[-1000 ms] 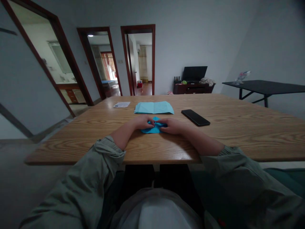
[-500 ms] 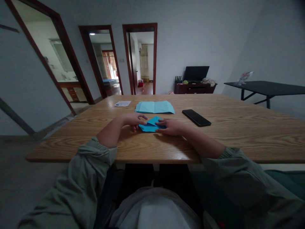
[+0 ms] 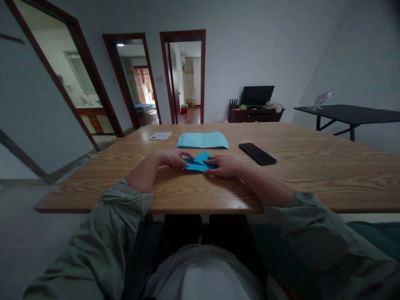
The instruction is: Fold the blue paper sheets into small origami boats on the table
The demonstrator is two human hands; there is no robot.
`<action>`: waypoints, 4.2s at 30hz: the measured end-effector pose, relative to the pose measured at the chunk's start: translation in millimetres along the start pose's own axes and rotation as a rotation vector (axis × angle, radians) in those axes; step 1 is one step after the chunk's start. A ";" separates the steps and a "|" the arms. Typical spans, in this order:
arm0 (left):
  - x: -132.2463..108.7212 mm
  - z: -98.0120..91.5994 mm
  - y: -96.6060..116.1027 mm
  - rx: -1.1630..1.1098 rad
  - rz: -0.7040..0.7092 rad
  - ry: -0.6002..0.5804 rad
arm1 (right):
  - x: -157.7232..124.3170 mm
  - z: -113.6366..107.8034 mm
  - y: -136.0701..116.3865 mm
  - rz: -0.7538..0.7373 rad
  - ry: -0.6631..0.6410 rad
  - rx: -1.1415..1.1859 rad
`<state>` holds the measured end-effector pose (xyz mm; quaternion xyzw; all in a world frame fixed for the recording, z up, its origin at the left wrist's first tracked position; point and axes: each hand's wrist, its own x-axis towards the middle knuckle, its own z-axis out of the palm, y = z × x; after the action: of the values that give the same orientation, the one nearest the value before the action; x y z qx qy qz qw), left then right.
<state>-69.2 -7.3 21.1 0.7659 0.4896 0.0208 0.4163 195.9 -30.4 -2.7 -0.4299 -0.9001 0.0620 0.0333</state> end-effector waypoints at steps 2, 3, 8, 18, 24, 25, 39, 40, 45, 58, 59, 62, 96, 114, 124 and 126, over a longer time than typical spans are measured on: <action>2.3 -0.4 -2.4 0.037 -0.037 -0.062 | 0.8 1.9 2.6 -0.014 0.007 0.002; 3.4 -0.4 -3.3 0.049 -0.052 -0.090 | 1.2 2.9 4.1 -0.019 0.011 0.003; 2.2 -1.5 -5.2 0.080 -0.074 -0.145 | 1.5 4.0 10.1 -0.020 -0.005 0.038; 10.2 2.1 2.8 0.390 0.074 0.078 | 1.3 1.4 9.5 -0.032 -0.006 0.044; 14.8 10.0 11.4 0.532 0.083 0.180 | 2.6 2.8 11.6 -0.040 0.011 0.036; 13.9 12.2 13.8 0.573 0.091 0.227 | 2.7 3.0 12.0 -0.037 0.007 0.032; 47.4 99.1 62.5 0.487 0.288 0.406 | 18.0 17.2 25.1 -0.269 0.075 0.157; 47.7 96.3 58.1 0.472 0.248 0.379 | 17.4 16.5 24.3 -0.268 0.068 0.173; 38.6 79.2 42.2 0.521 0.139 0.244 | 8.3 6.4 24.9 -0.165 0.016 0.295; 28.2 77.7 35.4 0.672 0.059 0.246 | -3.6 -15.5 44.1 0.544 0.121 1.202; 27.0 77.4 36.7 0.673 0.054 0.244 | -4.0 -14.4 44.3 0.528 0.116 1.189; 23.9 76.8 40.2 0.669 0.047 0.234 | -7.4 -14.3 42.7 0.471 0.080 1.087; 21.1 61.1 35.6 0.650 0.118 0.134 | -24.5 -31.0 58.0 0.406 -0.373 0.536; 17.5 41.6 26.7 0.543 0.206 0.108 | -4.0 -7.1 60.4 0.306 0.064 0.240; 21.8 30.6 19.2 0.542 0.193 0.210 | -7.7 -9.8 59.9 0.198 0.048 0.342; 23.1 28.3 17.1 0.542 0.180 0.227 | -10.1 -13.1 56.5 0.196 0.050 0.395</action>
<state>-32.2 -9.9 5.2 0.8822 0.4506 0.0116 0.1358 247.2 -2.0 2.3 -0.5021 -0.8232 0.2291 0.1331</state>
